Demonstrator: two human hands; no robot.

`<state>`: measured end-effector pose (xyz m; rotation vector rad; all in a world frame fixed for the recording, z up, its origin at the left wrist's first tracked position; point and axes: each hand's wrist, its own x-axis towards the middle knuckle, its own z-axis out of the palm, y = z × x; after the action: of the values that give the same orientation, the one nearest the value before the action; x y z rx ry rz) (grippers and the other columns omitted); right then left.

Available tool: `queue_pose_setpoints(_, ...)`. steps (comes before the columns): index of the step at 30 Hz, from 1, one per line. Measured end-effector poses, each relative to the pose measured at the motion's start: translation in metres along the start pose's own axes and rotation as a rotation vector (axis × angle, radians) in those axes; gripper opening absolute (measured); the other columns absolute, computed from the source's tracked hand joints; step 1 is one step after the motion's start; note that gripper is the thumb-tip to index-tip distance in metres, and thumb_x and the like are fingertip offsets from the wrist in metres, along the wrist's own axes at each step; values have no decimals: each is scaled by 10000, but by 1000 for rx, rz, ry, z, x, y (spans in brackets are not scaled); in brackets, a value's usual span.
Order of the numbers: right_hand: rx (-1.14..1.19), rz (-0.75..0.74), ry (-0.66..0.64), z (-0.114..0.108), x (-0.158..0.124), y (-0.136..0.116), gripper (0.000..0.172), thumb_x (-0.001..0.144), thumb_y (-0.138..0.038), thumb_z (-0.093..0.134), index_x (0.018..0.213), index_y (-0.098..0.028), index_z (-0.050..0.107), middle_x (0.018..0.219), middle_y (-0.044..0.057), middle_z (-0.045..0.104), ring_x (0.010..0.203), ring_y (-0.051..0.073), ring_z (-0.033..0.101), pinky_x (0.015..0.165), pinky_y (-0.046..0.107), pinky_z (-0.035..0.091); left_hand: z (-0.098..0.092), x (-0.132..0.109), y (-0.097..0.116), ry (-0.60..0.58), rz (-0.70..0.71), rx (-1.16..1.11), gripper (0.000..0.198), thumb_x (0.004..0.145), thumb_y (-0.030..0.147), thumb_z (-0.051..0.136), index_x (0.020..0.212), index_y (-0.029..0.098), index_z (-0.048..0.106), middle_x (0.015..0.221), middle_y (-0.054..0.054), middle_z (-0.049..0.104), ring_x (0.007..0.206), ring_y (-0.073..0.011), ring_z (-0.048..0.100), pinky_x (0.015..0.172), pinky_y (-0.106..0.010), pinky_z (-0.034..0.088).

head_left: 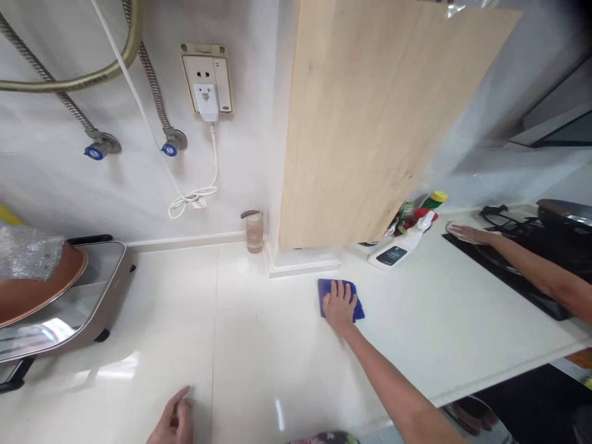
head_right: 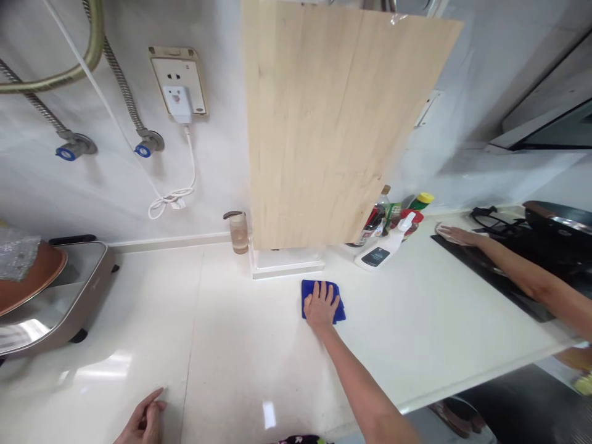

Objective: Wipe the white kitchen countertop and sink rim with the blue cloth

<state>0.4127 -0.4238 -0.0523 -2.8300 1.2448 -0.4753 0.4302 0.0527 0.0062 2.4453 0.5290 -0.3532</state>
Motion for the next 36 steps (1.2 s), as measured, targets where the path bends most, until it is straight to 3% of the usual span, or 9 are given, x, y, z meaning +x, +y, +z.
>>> queue_pose_setpoints(5, 100, -77, -94, -17, -45, -69, 593, 938, -266, 316, 1501, -92, 387, 1605, 165, 297, 1507, 372, 173, 1174, 666, 132, 0, 1, 2, -26, 13, 19, 431, 850, 539, 419, 1154, 396, 690, 979, 6, 770, 900, -286, 685, 829, -411, 484)
queue_pose_setpoints(10, 238, -307, -239, -34, -103, -145, 616, 945, -316, 397, 1520, -100, 349, 1627, 170, 223, 1526, 363, 96, 1186, 686, 94, 0, -2, 3, -4, 60, 18, 420, 856, 517, 417, 1132, 382, 705, 935, 1, 773, 850, -280, 685, 761, -386, 485)
queue_pose_setpoints(15, 421, -641, -265, -46, -154, -173, 627, 949, -363, 432, 1525, -131, 346, 1629, 139, 239, 1523, 362, 105, 1204, 660, 129, -2, -7, 2, 43, 138, 6, 421, 873, 506, 413, 1110, 356, 726, 822, -15, 765, 788, -268, 690, 704, -360, 484)
queue_pose_setpoints(19, 617, -816, -281, -49, -162, -144, 539, 941, -285, 424, 1475, -210, 444, 1573, 97, 385, 1486, 281, 285, 1208, 588, 248, -1, -9, -2, 52, 156, 18, 415, 879, 493, 413, 1110, 354, 728, 835, -9, 770, 797, -257, 699, 698, -351, 489)
queue_pose_setpoints(22, 782, -656, -164, -44, -157, -92, 481, 953, -219, 331, 1386, -228, 538, 1437, 94, 554, 1349, 208, 494, 1162, 524, 379, 4, -12, -1, 4, 286, -50, 407, 892, 457, 411, 1115, 313, 720, 859, -6, 775, 795, -209, 704, 698, -308, 504)
queue_pose_setpoints(25, 781, -494, -47, -37, -156, -25, 411, 961, -268, 357, 1285, -227, 608, 1325, 95, 633, 1269, 217, 564, 1103, 499, 460, 17, -16, 15, -40, 499, -95, 386, 911, 412, 414, 1131, 286, 705, 949, -13, 784, 771, -166, 709, 722, -288, 538)
queue_pose_setpoints(28, 693, -421, 32, -34, -165, 33, 392, 951, -270, 384, 1271, -228, 606, 1301, 98, 642, 1240, 236, 585, 1070, 511, 490, 42, -17, 49, -3, 821, -99, 356, 923, 326, 423, 1128, 272, 709, 1083, -45, 770, 932, -178, 720, 875, -334, 572)
queue_pose_setpoints(31, 609, -427, 103, -33, -182, 65, 420, 945, -244, 397, 1333, -243, 556, 1346, 100, 615, 1265, 252, 570, 1075, 541, 488, 78, -15, 86, 59, 1159, -93, 383, 937, 281, 420, 1223, 223, 668, 1283, -88, 696, 1270, -224, 595, 1080, -439, 504)
queue_pose_setpoints(36, 503, -477, 161, -33, -200, 69, 546, 949, -194, 370, 1489, -273, 380, 1444, 103, 537, 1344, 259, 507, 1105, 573, 458, 132, -12, 112, 182, 1252, 125, 536, 947, 323, 433, 1448, 136, 474, 1523, -160, 479, 1456, -308, 378, 1181, -556, 370)
